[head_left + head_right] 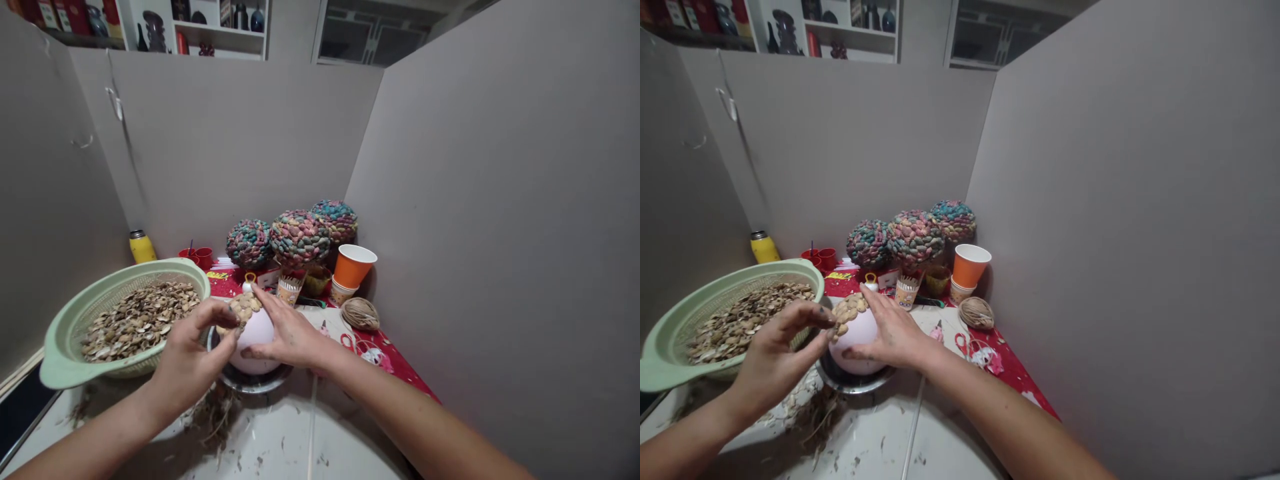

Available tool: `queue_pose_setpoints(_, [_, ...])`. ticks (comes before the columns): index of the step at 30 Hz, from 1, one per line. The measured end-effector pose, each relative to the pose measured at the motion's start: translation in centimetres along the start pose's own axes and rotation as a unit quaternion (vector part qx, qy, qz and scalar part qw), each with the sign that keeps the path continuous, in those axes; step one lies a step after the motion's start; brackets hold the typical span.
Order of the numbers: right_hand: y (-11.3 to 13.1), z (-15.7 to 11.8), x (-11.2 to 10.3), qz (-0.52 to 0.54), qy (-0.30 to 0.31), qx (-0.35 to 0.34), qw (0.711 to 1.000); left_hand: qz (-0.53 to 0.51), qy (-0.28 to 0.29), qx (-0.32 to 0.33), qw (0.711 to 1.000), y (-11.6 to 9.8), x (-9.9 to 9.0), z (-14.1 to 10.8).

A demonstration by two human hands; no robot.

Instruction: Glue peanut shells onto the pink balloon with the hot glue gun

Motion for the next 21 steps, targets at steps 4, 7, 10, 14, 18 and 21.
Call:
queue_pose_setpoints(4, [-0.2, -0.2, 0.4, 0.017, 0.010, 0.001, 1.000, 0.124, 0.012, 0.088, 0.988, -0.7, 1.2, -0.6])
queue_pose_setpoints(7, [-0.2, -0.3, 0.5, 0.046, 0.028, -0.003, 0.999, 0.168, 0.018, 0.122, 0.978, -1.1, 1.8, -0.7])
queue_pose_setpoints(10, [-0.1, -0.4, 0.6, 0.059, 0.044, -0.006, 0.997, 0.208, 0.024, 0.153, 0.966, -1.5, 2.5, -0.7])
queue_pose_setpoints(14, [0.2, -0.6, 0.6, 0.064, 0.055, -0.017, 0.996, 0.252, 0.030, 0.181, 0.950, -1.4, 3.3, -0.9])
queue_pose_setpoints(18, [0.0, -0.6, 0.5, 0.068, 0.053, -0.017, 0.996, 0.277, 0.037, 0.190, 0.941, -1.4, 3.6, -1.2])
queue_pose_setpoints(21, [0.0, -0.6, 0.5, 0.068, 0.046, -0.023, 0.996, 0.297, 0.045, 0.190, 0.935, -1.5, 3.9, -1.2])
Point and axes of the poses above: each hand's wrist, its own z-axis towards the middle knuckle, its own x-axis out of the palm, y = z × x, the point moved 8 cm from there along z, towards the middle knuckle, and after that the axes turned 2 degrees about -x, right-handed, at the moved point
